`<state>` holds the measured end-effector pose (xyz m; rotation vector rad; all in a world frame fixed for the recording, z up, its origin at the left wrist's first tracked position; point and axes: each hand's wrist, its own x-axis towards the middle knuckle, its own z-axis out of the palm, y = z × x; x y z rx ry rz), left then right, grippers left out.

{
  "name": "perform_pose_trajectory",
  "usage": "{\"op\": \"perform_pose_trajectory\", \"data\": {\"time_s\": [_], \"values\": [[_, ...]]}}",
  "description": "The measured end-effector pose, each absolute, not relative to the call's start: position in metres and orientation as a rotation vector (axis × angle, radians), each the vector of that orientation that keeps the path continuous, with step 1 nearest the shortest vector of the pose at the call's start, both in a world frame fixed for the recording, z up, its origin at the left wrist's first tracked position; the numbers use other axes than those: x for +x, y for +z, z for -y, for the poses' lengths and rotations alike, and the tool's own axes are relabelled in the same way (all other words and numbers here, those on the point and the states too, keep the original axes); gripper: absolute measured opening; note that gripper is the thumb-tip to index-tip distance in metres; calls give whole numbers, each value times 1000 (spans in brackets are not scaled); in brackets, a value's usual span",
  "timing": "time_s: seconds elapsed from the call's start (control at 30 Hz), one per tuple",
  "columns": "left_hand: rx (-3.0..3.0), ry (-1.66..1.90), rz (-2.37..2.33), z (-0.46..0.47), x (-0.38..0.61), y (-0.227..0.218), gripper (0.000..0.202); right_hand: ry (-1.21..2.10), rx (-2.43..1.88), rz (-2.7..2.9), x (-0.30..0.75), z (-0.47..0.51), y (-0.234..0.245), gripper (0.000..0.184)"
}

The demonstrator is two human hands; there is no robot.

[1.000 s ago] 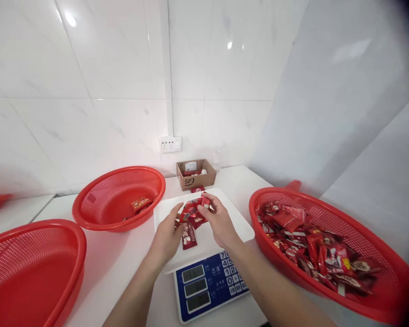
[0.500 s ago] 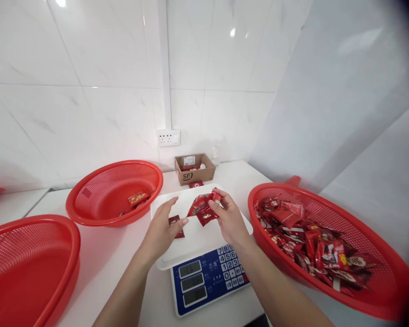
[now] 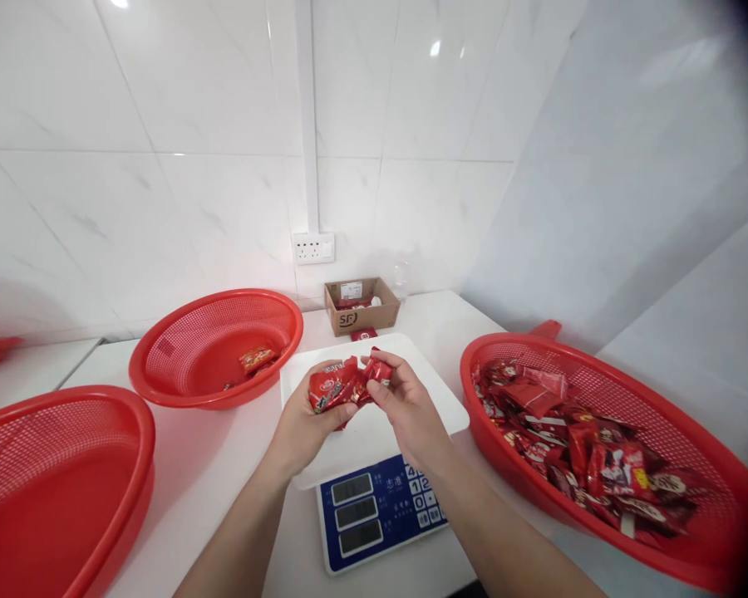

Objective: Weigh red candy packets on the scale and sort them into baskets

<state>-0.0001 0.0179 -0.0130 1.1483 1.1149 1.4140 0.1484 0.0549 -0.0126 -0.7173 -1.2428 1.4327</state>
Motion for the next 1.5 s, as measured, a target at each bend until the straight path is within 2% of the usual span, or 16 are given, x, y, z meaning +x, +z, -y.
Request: {"op": "perform_pose_trajectory", "data": {"time_s": [0.13,0.27,0.43,0.63,0.87,0.93,1.1,1.2,1.27,1.37,1.5], "values": [[990,1543,-977,-19,-7,-9,53,1283,-867,1358,160,-67,-16,37],[878,1644,-934,-18,-14,-4,48,1024,-1120,1720,174,-72,-22,49],[836,1723,-937,-16,-17,1,45,1032,-1097,2066,180,-68,-23,49],[853,1741,-970,-13,-19,5,40,833,-1086,1947,186,-82,-27,42],[913,1693,-991,-13,-16,1,49,752,-1157,1870,185,-86,-32,35],[952,1666,-986,-12,-13,0,53,813,-1107,1821,181,-75,-25,33],[1123,1512,-1063,-6,-4,2,59,1401,-817,1729,166,-46,-5,32],[1181,1374,-1074,-3,0,2,66,1403,-812,1674,163,-41,-1,25],[1182,1370,-1079,-3,1,0,61,1382,-845,1633,165,-44,0,26],[1044,1542,-1100,-7,-2,-3,49,1343,-906,1597,176,-50,0,28],[819,1775,-1086,-12,-10,2,44,1228,-1068,1736,189,-59,-7,27]]}}
